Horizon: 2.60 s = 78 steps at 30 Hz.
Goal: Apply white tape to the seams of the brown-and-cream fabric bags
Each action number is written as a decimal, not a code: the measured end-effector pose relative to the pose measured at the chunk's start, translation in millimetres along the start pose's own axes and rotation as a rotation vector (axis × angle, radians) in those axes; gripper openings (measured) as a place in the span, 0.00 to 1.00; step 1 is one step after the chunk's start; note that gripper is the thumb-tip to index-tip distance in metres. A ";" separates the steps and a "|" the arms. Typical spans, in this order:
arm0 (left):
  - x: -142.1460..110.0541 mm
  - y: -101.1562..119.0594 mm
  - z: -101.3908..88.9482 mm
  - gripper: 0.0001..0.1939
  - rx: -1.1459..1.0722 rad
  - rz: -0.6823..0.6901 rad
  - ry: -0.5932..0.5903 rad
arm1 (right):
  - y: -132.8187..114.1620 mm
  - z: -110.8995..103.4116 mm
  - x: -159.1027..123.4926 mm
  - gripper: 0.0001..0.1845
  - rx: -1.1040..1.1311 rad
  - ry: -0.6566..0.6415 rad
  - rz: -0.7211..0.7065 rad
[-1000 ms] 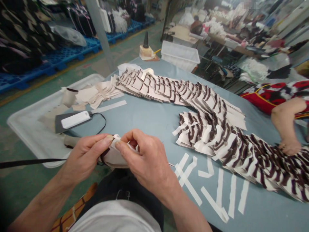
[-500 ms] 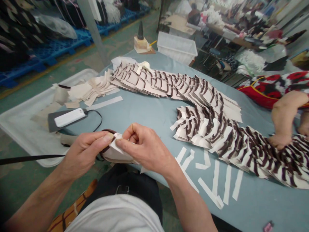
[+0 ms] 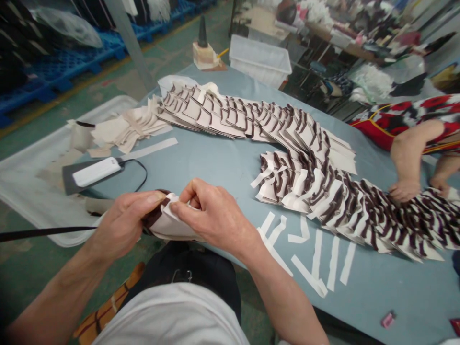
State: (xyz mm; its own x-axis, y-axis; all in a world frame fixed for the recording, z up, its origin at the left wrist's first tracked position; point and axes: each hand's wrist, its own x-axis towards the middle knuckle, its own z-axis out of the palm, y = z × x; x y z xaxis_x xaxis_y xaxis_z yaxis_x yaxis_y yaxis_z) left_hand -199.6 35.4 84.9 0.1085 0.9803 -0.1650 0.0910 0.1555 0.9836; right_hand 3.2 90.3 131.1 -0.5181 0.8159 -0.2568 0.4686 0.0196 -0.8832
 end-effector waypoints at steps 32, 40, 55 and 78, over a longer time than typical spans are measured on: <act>-5.2 10.6 29.8 0.13 0.472 0.239 0.296 | 40.5 39.2 7.4 0.33 0.534 -0.139 -0.010; -3.4 25.4 23.9 0.12 0.539 0.254 0.190 | 35.6 49.3 6.5 0.18 0.172 0.154 -0.234; 0.8 70.0 -8.5 0.15 0.508 0.271 -0.214 | 14.5 1.1 1.6 0.17 0.010 0.106 -0.620; -29.6 63.2 -1.4 0.10 0.650 0.443 -0.027 | -5.4 -3.2 -13.1 0.11 0.070 -0.212 -0.329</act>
State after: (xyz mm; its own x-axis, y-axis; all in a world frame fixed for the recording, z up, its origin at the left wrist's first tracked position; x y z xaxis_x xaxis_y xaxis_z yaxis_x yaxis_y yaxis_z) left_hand -198.4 16.4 152.0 0.2932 0.9297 0.2231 0.5933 -0.3599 0.7200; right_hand 9.7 81.3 140.5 -0.7721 0.6351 -0.0240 0.2067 0.2152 -0.9544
